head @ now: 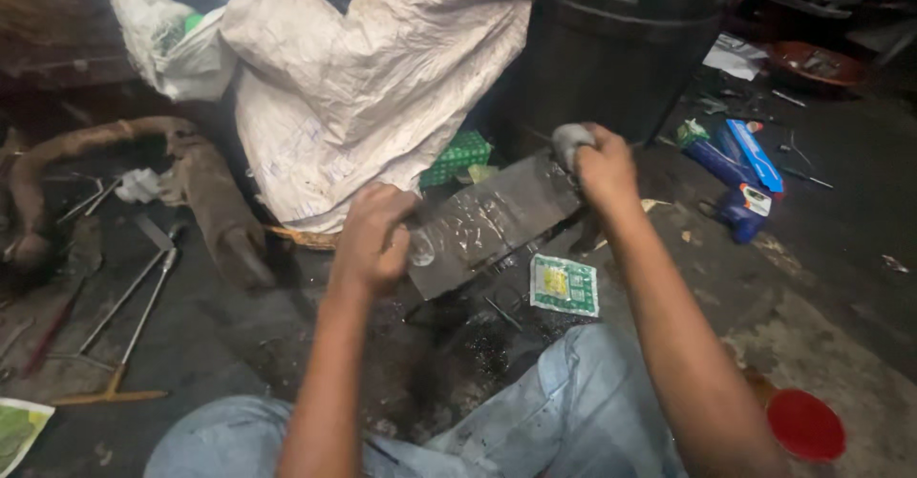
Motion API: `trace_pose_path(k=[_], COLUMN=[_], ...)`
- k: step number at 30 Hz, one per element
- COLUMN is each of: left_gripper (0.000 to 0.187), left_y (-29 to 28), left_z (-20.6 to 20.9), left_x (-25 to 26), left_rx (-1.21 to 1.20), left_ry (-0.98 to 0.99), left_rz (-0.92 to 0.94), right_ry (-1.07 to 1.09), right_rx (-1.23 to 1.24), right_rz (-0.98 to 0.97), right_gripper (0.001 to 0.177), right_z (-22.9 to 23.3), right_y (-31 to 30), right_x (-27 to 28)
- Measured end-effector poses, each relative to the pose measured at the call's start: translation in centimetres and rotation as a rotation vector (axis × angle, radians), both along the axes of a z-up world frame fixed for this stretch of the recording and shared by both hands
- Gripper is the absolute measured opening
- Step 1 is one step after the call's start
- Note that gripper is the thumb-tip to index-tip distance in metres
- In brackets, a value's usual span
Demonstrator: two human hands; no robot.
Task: The person sits on the floor and uses a small metal tool to scrape and clean the surface of a dark metal engine casing. They repeatedly wipe the area with a cloth to remove debris and oil, occasionally flipping the part to access different sides.
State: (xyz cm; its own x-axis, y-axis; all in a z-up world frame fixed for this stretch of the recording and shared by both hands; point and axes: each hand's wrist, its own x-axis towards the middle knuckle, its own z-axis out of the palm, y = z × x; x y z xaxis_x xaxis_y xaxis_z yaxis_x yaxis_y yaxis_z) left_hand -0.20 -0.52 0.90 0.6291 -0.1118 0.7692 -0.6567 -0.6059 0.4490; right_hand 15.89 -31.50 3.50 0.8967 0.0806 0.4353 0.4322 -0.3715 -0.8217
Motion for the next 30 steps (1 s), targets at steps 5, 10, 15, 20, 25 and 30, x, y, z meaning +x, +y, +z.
trace_pose_path(k=[5,10,15,20,25,30], left_gripper=[0.035,0.044,0.091,0.107,0.109,0.105], left_y=[3.0,4.9,1.4,-1.5,-1.0,-0.6], left_z=[-1.7,1.2,6.5,6.7,5.4,4.4], left_x=[-0.7,-3.2,-5.6,-4.4,-4.2,-3.9], left_rx=[-0.012,0.059,0.137,-0.831,-1.240,-1.440], left_ry=[0.041,0.192,0.175,0.148,0.150,0.097], left_rz=[0.033,0.380,0.452,-0.639,-0.995,-1.102], right_ry=[0.020,-0.070,-0.217,-0.128,-0.174,-0.160], right_rx=[-0.495,-0.349,-0.366,-0.467,-0.472,-0.466], right_rz=[-0.090,0.083,0.067,-0.031,-0.096,-0.113], right_gripper=[0.048,0.052,0.055,0.056,0.055,0.050], right_z=[4.2,4.2,3.5,4.5,5.1,5.1], right_y=[3.2,6.9,8.9,10.2,11.0,12.0], right_x=[-3.5,-2.6,-2.2,-4.5,-4.8,-4.3])
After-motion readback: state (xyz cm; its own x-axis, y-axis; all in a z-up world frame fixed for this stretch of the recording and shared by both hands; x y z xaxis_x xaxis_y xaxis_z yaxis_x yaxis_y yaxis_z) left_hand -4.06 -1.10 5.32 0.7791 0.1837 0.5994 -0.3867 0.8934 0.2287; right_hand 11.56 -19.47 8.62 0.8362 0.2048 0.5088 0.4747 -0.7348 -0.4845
